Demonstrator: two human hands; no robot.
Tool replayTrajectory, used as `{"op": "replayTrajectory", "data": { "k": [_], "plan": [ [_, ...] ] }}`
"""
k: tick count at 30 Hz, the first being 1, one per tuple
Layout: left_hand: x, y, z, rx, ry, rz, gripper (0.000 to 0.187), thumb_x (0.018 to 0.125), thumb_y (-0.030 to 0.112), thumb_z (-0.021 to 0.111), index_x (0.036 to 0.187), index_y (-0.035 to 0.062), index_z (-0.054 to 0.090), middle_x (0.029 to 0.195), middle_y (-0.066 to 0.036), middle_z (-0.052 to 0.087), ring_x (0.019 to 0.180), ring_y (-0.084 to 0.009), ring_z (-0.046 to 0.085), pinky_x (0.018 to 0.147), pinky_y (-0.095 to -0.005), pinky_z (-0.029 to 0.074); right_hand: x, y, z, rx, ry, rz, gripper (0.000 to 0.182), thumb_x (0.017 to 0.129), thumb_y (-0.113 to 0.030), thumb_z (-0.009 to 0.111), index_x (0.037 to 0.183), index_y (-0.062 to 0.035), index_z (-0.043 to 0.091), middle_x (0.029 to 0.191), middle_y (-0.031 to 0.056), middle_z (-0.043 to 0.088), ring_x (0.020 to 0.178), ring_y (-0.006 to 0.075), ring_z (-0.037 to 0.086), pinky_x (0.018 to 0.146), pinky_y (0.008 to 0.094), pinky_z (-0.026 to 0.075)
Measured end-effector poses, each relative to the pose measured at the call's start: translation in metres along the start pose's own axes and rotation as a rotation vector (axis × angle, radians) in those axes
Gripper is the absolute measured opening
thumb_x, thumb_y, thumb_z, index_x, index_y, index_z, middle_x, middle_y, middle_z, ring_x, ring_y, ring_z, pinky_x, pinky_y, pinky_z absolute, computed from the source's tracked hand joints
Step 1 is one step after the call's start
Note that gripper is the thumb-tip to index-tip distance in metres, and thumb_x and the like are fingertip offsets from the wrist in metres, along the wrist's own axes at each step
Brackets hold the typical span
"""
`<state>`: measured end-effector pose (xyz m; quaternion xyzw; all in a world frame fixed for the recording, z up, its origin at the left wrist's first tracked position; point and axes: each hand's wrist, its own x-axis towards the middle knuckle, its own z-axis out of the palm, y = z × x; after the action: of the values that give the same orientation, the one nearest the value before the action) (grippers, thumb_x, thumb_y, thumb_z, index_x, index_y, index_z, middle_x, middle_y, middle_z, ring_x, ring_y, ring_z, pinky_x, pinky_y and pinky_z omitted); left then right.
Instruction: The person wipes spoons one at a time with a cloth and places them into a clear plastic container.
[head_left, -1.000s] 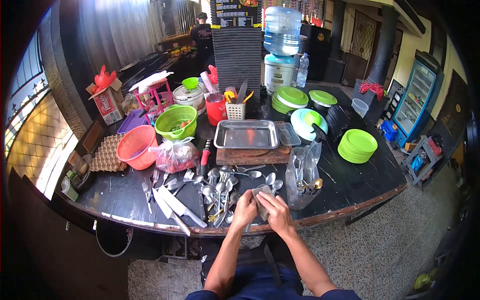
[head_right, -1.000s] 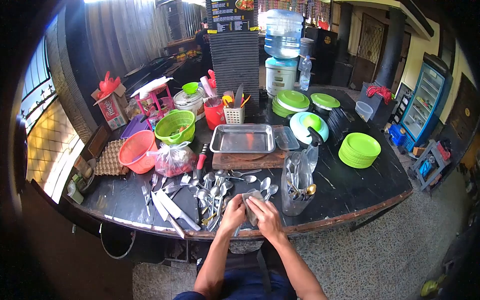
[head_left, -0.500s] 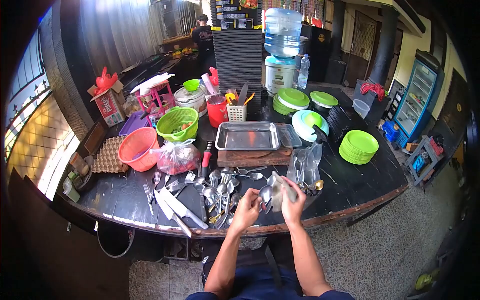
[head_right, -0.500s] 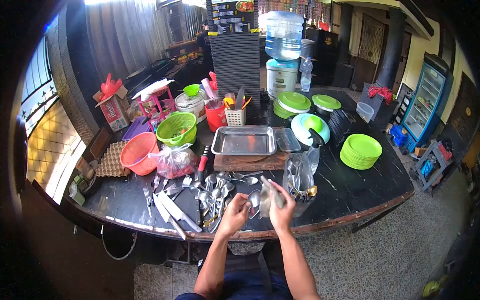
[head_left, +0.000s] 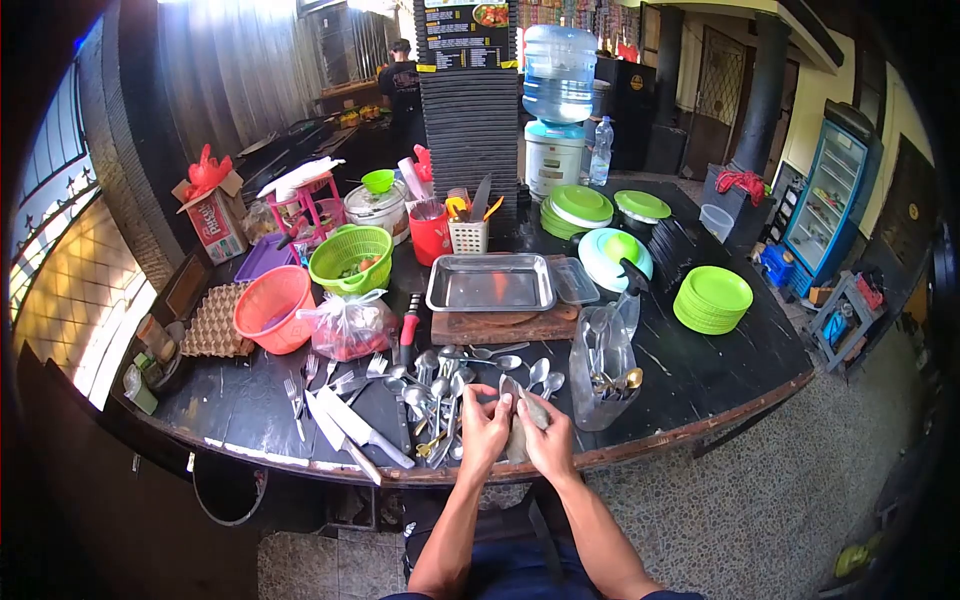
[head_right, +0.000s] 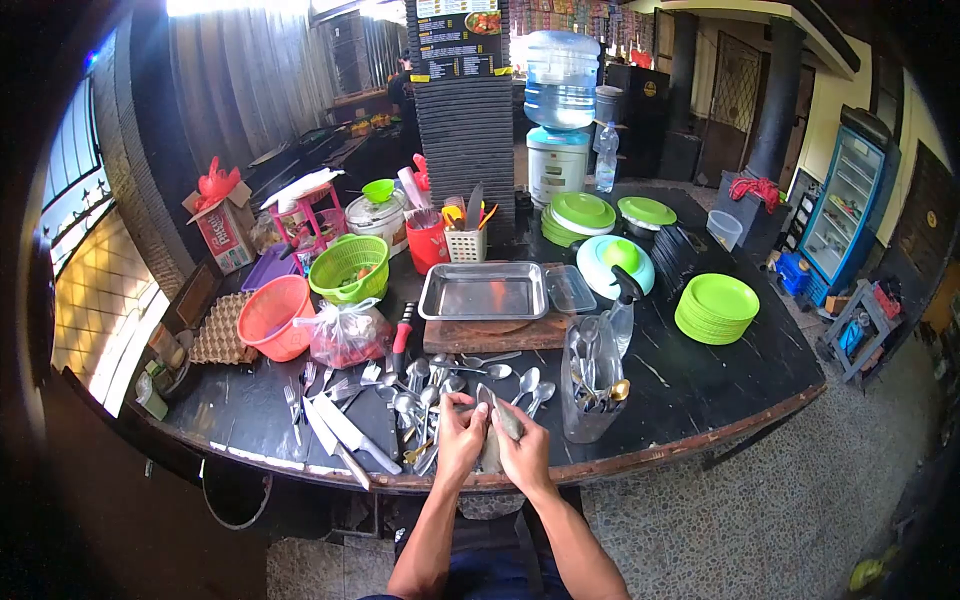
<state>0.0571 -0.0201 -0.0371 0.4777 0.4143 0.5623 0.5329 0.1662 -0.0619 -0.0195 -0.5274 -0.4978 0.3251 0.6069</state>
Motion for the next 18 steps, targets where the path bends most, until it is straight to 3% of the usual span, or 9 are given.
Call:
{"op": "replayTrajectory", "data": {
  "k": [2, 4, 9, 10, 12, 15, 18],
  "plan": [
    [-0.002, 0.009, 0.003, 0.070, 0.053, -0.041, 0.028, 0.102, 0.010, 0.064, 0.118, 0.0052, 0.041, 0.076, -0.003, 0.063, 0.062, -0.0057, 0.051, 0.053, -0.0226, 0.039, -0.001, -0.003, 0.001, -0.016, 0.001, 0.011, 0.033, 0.100, -0.023, 0.068, 0.121, 0.0034, 0.070, 0.100, 0.0092, 0.075, 0.092, 0.0117, 0.066, 0.081, 0.0306, 0.054],
    [0.000, -0.003, 0.007, 0.201, 0.136, 0.164, 0.028, 0.099, 0.009, 0.066, 0.123, 0.0033, 0.052, 0.084, -0.001, 0.061, 0.073, -0.0057, 0.054, 0.062, -0.0226, 0.042, -0.002, 0.002, 0.001, -0.048, -0.009, 0.011, 0.036, 0.100, -0.027, 0.069, 0.121, 0.0017, 0.070, 0.099, 0.0138, 0.077, 0.093, 0.0130, 0.069, 0.079, 0.0320, 0.055],
    [0.003, -0.005, 0.006, 0.204, 0.148, 0.289, 0.009, 0.098, 0.009, 0.066, 0.100, -0.0002, 0.066, 0.089, 0.002, 0.063, 0.077, -0.0070, 0.056, 0.069, -0.0244, 0.046, -0.009, 0.020, 0.006, 0.011, -0.080, 0.121, 0.031, 0.098, -0.026, 0.070, 0.112, 0.0018, 0.072, 0.092, 0.0115, 0.077, 0.086, 0.0113, 0.068, 0.075, 0.0319, 0.055],
    [0.003, -0.001, 0.002, -0.063, 0.079, 0.003, 0.008, 0.098, 0.009, 0.066, 0.096, 0.0025, 0.067, 0.084, 0.003, 0.063, 0.073, -0.0059, 0.055, 0.066, -0.0233, 0.044, -0.013, 0.020, 0.006, 0.010, -0.128, 0.163, 0.029, 0.097, -0.024, 0.071, 0.109, 0.0021, 0.072, 0.090, 0.0106, 0.076, 0.085, 0.0109, 0.067, 0.074, 0.0318, 0.054],
    [0.000, 0.010, -0.002, -0.152, 0.057, -0.102, 0.007, 0.098, 0.011, 0.067, 0.095, 0.0054, 0.068, 0.079, 0.005, 0.063, 0.069, -0.0044, 0.052, 0.063, -0.0222, 0.041, -0.025, 0.014, 0.006, -0.005, -0.128, 0.169, 0.025, 0.095, -0.021, 0.073, 0.104, 0.0022, 0.072, 0.087, 0.0091, 0.076, 0.082, 0.0105, 0.067, 0.072, 0.0313, 0.054],
    [0.005, -0.004, -0.006, -0.237, 0.116, -0.055, 0.008, 0.098, 0.011, 0.067, 0.093, 0.0055, 0.068, 0.078, 0.004, 0.063, 0.065, -0.0034, 0.050, 0.058, -0.0219, 0.038, -0.035, 0.019, 0.005, 0.045, -0.179, 0.180, 0.027, 0.091, -0.019, 0.076, 0.105, 0.0031, 0.072, 0.087, 0.0092, 0.076, 0.078, 0.0107, 0.067, 0.071, 0.0314, 0.054],
    [0.020, -0.020, -0.027, -0.366, 0.152, -0.123, 0.005, 0.098, 0.008, 0.064, 0.093, 0.0081, 0.066, 0.078, 0.003, 0.063, 0.061, -0.0068, 0.054, 0.054, -0.0260, 0.044, -0.042, 0.020, -0.007, -0.021, -0.296, 0.160, 0.029, 0.090, -0.021, 0.078, 0.106, 0.0033, 0.072, 0.086, 0.0081, 0.076, 0.078, 0.0098, 0.067, 0.071, 0.0307, 0.054]
  ]
}}
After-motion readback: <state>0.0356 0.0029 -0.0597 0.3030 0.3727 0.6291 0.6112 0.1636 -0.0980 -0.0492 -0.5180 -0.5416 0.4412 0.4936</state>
